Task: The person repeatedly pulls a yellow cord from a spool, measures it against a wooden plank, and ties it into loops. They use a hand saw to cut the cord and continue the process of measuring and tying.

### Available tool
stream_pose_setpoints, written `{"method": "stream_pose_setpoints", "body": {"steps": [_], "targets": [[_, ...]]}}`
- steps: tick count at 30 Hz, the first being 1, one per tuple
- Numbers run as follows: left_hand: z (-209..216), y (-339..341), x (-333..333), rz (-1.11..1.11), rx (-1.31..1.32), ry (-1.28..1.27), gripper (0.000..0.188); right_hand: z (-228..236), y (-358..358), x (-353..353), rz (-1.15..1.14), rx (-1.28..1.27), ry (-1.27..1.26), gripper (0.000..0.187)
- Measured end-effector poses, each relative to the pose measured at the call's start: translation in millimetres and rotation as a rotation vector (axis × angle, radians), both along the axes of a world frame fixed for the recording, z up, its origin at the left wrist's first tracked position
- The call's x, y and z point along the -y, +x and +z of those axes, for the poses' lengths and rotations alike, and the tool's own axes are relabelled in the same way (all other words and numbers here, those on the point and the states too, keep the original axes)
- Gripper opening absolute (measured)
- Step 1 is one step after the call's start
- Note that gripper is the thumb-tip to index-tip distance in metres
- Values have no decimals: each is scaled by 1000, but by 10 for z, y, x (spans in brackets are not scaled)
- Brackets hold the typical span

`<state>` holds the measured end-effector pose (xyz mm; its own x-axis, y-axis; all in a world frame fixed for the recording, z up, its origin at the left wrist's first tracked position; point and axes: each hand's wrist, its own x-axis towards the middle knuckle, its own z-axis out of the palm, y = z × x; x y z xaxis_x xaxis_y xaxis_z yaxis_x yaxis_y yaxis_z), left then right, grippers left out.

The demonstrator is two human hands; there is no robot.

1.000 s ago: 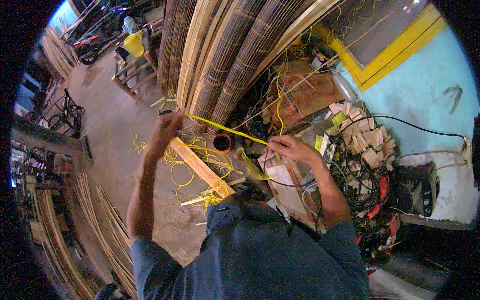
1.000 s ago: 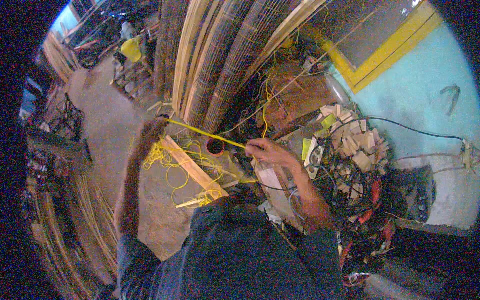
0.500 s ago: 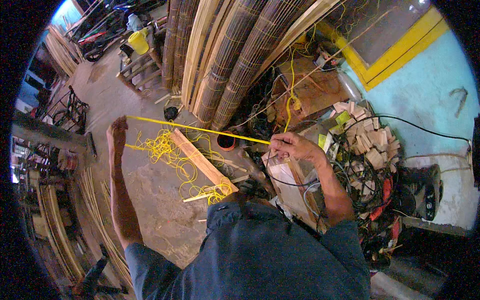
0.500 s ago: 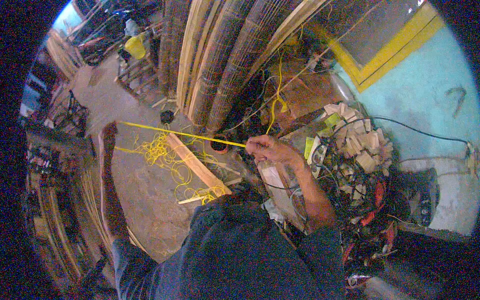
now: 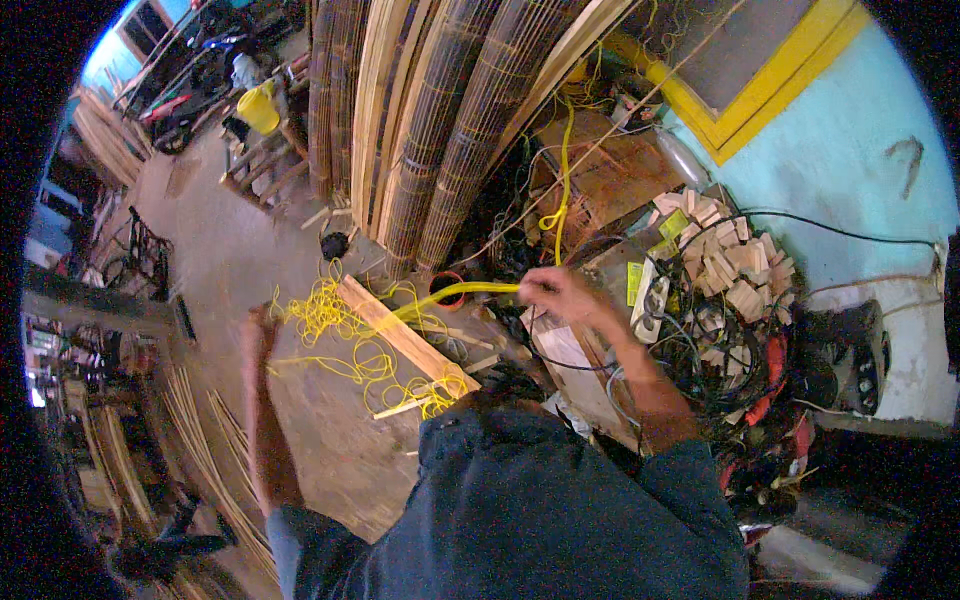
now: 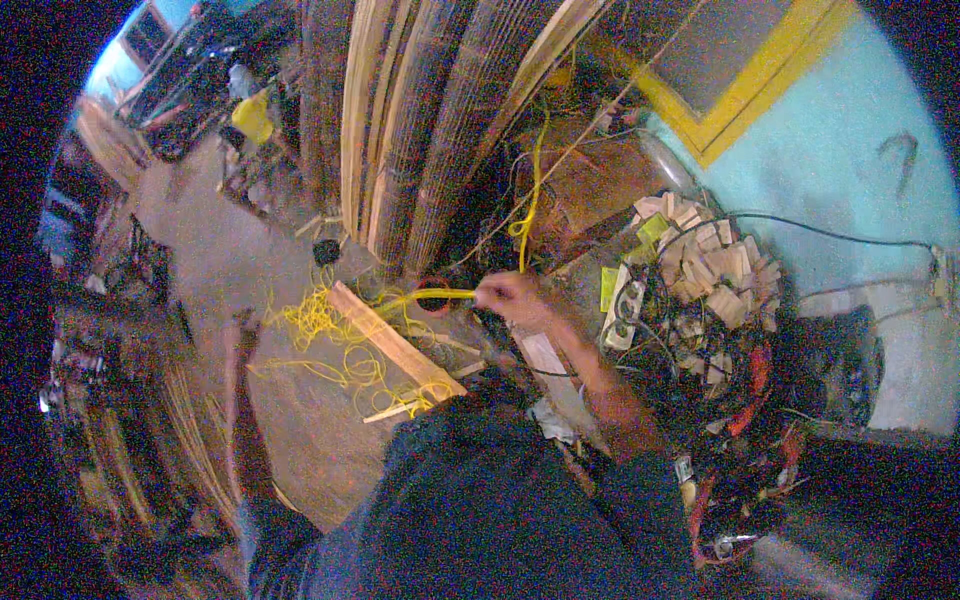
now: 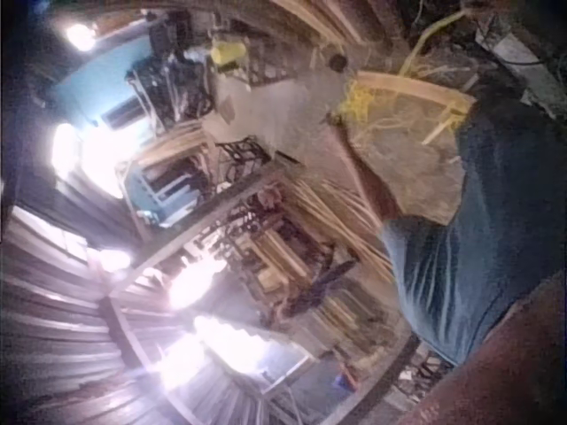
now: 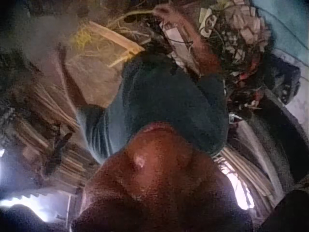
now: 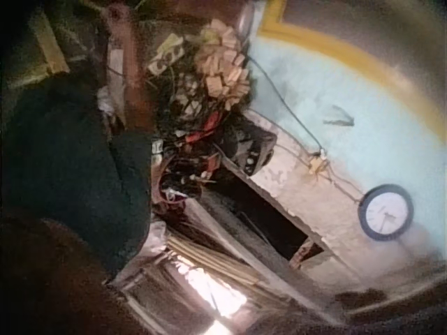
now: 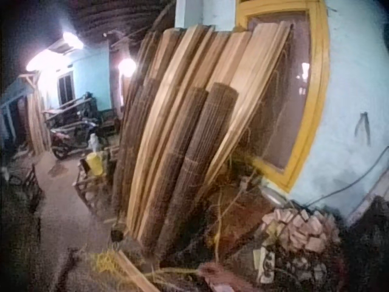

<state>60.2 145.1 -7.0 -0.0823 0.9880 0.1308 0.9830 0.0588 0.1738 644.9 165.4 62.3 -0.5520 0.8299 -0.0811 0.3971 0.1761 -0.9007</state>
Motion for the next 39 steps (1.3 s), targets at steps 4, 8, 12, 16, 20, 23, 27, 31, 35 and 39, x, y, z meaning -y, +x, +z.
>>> {"method": "stream_pose_setpoints", "body": {"steps": [4, 8, 12, 16, 20, 23, 27, 31, 35, 39], "targets": [[228, 2193, -34, -438, 594, -252, 68, -227, -706, 187, 68, 46, 124, 24], [-20, 3146, 233, -720, 725, -368, 63, -404, -830, 234, 41, 180, 262, 26], [273, 3313, 340, -814, 457, -279, 28, -333, -348, 411, -49, 47, 182, 30], [400, 3138, 300, -430, 766, -798, 29, -631, 94, 602, -226, 96, 133, 26], [400, 3363, 400, -572, 818, -778, 31, -930, 106, 804, -503, 45, 127, 18], [379, 3533, 387, -800, 762, -852, 28, -862, 130, 1121, -747, 98, 330, 17], [587, 3997, 444, -769, 743, -993, 27, -836, 352, 1584, -955, -17, 289, 23], [33, 3913, 177, -860, 548, -815, 25, -856, 859, 2388, -1390, 145, 168, 22], [637, 4450, 295, -269, 960, -992, 20, -710, 1726, 3248, -1852, 351, 238, 19], [548, 4354, 133, -906, 320, -630, 22, -587, 2938, 4133, -2103, 896, 250, 19]]}}
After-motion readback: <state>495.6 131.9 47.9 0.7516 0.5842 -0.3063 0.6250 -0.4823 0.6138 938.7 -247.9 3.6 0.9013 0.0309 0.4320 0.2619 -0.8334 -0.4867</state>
